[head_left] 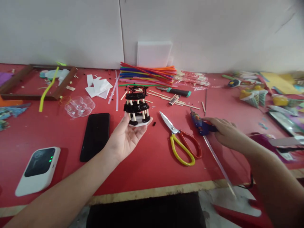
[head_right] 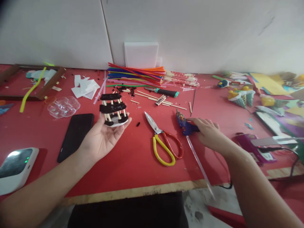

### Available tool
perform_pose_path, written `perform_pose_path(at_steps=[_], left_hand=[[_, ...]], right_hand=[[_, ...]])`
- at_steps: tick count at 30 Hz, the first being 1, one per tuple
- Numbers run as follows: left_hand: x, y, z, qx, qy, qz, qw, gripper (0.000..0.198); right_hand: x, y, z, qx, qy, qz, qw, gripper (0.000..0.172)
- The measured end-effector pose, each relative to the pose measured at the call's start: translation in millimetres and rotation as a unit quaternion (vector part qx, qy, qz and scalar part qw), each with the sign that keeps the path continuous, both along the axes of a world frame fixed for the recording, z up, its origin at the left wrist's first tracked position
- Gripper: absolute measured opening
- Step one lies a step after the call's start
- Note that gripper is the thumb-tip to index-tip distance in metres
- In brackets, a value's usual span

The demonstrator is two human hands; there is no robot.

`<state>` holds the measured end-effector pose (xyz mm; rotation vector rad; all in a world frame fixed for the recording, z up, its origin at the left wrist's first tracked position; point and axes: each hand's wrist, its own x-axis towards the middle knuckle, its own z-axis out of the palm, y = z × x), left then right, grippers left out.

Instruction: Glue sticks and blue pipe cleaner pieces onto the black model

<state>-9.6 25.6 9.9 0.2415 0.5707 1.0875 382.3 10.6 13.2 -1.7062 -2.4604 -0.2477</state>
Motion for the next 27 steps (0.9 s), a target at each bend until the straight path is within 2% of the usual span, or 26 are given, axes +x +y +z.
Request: perform_pose_path(at_steps=[2,5,8,9,10,12,16,19,23,25,27], left_hand=[[0,0,0.2,-0.003,0.005,-0.002,1.0,0.035],[-1,0,-1.3,0.013,0.018,-0.01,1.0,0.032],[-2,0,-3.1,0.037,0.03,-0.004,0.999,0.031],[-2,0,-3.4,0.043,0.035,0.0,0.998,0.031],[-2,0,-3.5,0.047,0.042,0.004,0.998,0.03],[-1,1,-3.2,0.055,0.063,0.013,0.996,0.03],[1,1,-2.8,0.076,0.084,0.045,0.993,0.036],[3,-1,-4.2,0.097,0.078,0.049,0.991,0.04],[3,-3,-6.8,0.104,0.077,0.058,0.99,0.036],[2,-3,-7.4,0.094,0.076,0.064,0.991,0.038],[2,-3,-7.2,0.091,0.08,0.068,0.99,0.039]], right_hand=[[-3,4,5.7,0.021,-0.019,-0.029,0.999,0.063],[-47,8,21.2,0.046,-0.014,-0.044,0.998,0.056],[-115,19,31.6,-0.051,0.095,0.058,0.993,0.025],[-136,24,32.1,-0.104,0.1,0.097,0.985,0.02],[-154,30,31.2,-0.145,0.094,0.125,0.977,0.02],[-178,40,26.1,-0.186,0.081,0.137,0.97,0.02],[-191,53,13.9,-0.204,0.049,0.128,0.969,0.015],[-189,56,14.5,-0.215,0.044,0.145,0.965,0.018],[-185,56,38.0,-0.206,0.133,0.101,0.964,0.015],[-183,52,55.6,-0.152,0.22,0.087,0.96,0.012],[-182,47,70.1,-0.095,0.32,0.089,0.938,0.01]])
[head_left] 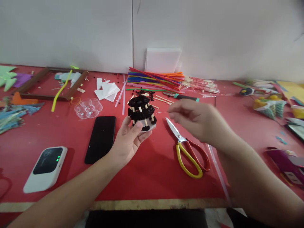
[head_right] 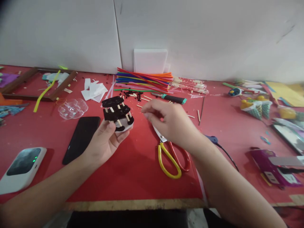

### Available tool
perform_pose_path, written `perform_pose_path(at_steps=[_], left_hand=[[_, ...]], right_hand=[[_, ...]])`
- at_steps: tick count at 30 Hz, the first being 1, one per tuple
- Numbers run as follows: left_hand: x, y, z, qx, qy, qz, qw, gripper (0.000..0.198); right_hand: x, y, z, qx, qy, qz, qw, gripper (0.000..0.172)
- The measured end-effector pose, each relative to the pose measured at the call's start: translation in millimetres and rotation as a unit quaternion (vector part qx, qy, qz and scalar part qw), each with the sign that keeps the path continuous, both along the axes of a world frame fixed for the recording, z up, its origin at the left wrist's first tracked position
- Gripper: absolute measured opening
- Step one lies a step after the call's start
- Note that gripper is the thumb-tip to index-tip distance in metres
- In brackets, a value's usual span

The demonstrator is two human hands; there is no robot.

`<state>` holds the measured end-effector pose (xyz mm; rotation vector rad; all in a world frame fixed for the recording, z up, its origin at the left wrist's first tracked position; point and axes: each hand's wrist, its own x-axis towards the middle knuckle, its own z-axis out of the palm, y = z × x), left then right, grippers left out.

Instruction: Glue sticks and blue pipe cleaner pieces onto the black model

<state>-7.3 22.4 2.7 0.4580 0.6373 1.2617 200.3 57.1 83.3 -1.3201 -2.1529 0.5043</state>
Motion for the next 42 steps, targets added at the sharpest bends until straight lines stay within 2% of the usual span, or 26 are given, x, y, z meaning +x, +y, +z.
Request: perform_pose_path(at_steps=[3,7,10,15,20,24,28,31,35,42], left_hand=[[1,0,1.2,0.01,0.008,-0.004,1.0,0.037],[3,-3,1.9,0.018,0.007,-0.024,1.0,0.04],[3,-5,1.4,0.014,0.005,-0.034,0.999,0.041],[2,-5,1.1,0.008,-0.002,-0.039,0.999,0.038],[2,-4,3.8,0.013,-0.014,-0.048,0.999,0.039],[3,-5,7.1,0.013,-0.006,-0.055,0.998,0.042],[3,-7,8.6,0.006,0.009,-0.055,0.998,0.049],[3,-8,8.0,0.011,0.018,-0.054,0.998,0.05],[4,-8,5.5,0.007,0.015,-0.031,0.999,0.048],[4,-6,3.8,0.049,0.011,-0.032,0.998,0.041]], right_hand=[[-3,-8,7.7,0.03,0.13,-0.004,0.991,0.008],[-9,-14,2.4,0.039,0.184,0.05,0.981,0.016],[-12,-19,8.6,0.078,0.168,0.046,0.982,0.016],[-17,-26,26.2,0.227,0.09,0.055,0.968,0.022],[-20,-13,13.4,0.288,0.087,0.1,0.949,0.02],[-19,-6,-0.2,0.371,0.103,0.106,0.917,0.03],[-20,-10,-7.9,0.359,0.144,0.075,0.919,0.036],[-21,-12,-9.1,0.334,0.168,0.086,0.924,0.034],[-22,-10,-4.7,0.34,0.126,0.112,0.925,0.03],[-27,-13,-2.6,0.345,0.1,0.083,0.929,0.025]])
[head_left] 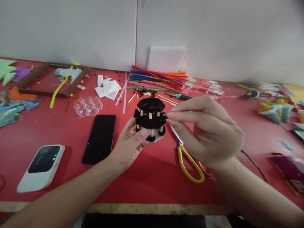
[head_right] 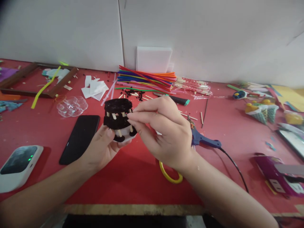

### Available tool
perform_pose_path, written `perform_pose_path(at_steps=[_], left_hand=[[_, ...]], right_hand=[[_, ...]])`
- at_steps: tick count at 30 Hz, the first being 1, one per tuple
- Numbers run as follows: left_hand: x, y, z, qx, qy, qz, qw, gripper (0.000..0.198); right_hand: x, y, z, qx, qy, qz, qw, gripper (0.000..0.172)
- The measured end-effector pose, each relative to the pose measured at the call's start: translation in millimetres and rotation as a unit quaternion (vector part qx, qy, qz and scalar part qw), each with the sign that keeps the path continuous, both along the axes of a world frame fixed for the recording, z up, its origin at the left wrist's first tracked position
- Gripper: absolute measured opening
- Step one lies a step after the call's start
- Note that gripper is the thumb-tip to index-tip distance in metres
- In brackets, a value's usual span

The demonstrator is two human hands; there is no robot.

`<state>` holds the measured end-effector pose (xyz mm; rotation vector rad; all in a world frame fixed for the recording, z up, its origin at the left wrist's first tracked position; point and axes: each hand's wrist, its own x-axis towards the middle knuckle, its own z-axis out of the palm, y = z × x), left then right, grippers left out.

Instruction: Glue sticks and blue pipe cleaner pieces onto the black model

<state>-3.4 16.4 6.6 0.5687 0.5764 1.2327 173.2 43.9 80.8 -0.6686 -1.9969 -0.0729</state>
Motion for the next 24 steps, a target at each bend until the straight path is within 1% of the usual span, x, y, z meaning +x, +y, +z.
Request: perform_pose_path(at_steps=[6,13,19,24], left_hand=[[0.0,-0.8,-0.2,-0.02,0.002,0.013,1.0,0.046],[1.1,-0.3,1.0,0.013,-0.002,0.015,1.0,0.037],[0.0,0.5,0.7,0.037,-0.023,0.007,0.999,0.03],[-0.3,0.2,2.5,0.032,-0.017,0.013,0.999,0.036]], right_hand=[[-2.5,-2.4,-2.2,-0.008,0.01,0.009,1.0,0.023],[-1.4,-1.1,-2.0,-0.026,-0.012,0.048,0.998,0.023],[-2.5,0.2,-0.1,-0.025,-0.035,0.059,0.997,0.025],[1.3,4.2,-3.2,-0.037,-0.013,0.072,0.997,0.033]])
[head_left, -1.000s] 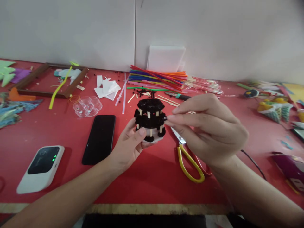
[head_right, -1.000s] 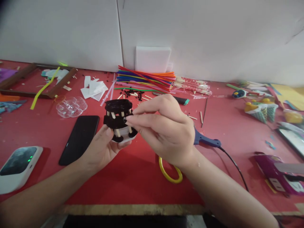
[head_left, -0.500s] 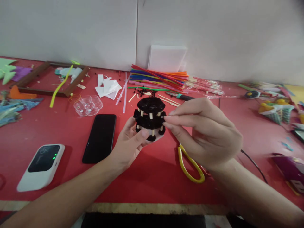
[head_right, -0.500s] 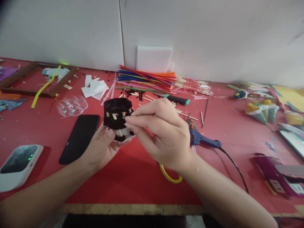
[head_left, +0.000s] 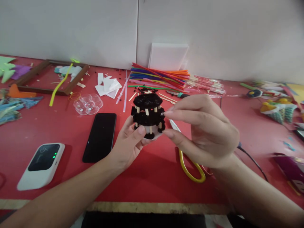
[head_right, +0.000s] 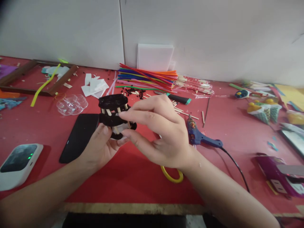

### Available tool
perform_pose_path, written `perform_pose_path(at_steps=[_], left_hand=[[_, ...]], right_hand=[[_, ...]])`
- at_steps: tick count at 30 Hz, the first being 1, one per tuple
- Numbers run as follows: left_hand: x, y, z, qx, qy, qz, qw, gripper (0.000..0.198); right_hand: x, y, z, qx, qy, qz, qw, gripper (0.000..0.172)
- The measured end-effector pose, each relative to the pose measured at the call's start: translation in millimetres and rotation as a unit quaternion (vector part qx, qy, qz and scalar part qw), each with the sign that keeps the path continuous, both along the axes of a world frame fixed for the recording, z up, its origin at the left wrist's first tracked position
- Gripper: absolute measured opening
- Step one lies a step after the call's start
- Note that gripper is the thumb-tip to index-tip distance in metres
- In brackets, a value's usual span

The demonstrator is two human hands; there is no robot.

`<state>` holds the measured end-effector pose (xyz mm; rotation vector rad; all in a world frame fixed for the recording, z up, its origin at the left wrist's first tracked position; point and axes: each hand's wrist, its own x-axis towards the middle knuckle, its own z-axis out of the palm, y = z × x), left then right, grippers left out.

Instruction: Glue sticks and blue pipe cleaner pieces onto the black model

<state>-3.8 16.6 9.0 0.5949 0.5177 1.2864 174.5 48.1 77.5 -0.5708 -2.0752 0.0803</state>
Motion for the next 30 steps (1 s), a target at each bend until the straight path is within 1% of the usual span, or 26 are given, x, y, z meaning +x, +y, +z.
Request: perform_pose_path(at_steps=[2,4,8,11,14,17,21,25,30], left_hand=[[0,-1,0.8,-0.005,0.015,-0.001,1.0,0.038],[-1,-1,1.0,-0.012,0.028,-0.002,1.0,0.04],[-1,-2,-0.3,-0.001,0.036,-0.012,0.999,0.04],[0,-2,-1.3,0.001,0.036,-0.011,0.999,0.042],[0,-2,-1.3,-0.01,0.034,-0.005,0.999,0.044],[0,-2,-1.1,-0.011,0.033,-0.012,0.999,0.042],[1,-2,-1.7,-0.005,0.022,-0.016,1.0,0.04],[1,-2,-2.0,-0.009,0.022,-0.015,1.0,0.039],[1,-2,-1.9,-0.004,0.022,-0.017,1.0,0.04]], right_hand=[[2,3,-1.0,-0.003,-0.002,-0.004,1.0,0.034],[4,6,-1.5,-0.013,-0.008,0.0,1.0,0.03],[6,10,-3.2,-0.075,0.006,0.023,0.997,0.021],[7,11,-5.1,-0.094,0.014,0.033,0.995,0.023],[7,12,-6.1,-0.084,0.006,0.038,0.996,0.026],[6,12,-6.8,-0.068,0.01,0.04,0.997,0.023],[7,12,-7.9,-0.064,0.006,0.02,0.998,0.02],[8,12,-7.6,-0.058,-0.008,-0.004,0.998,0.023],[8,13,-5.9,-0.032,-0.02,0.007,0.999,0.025]])
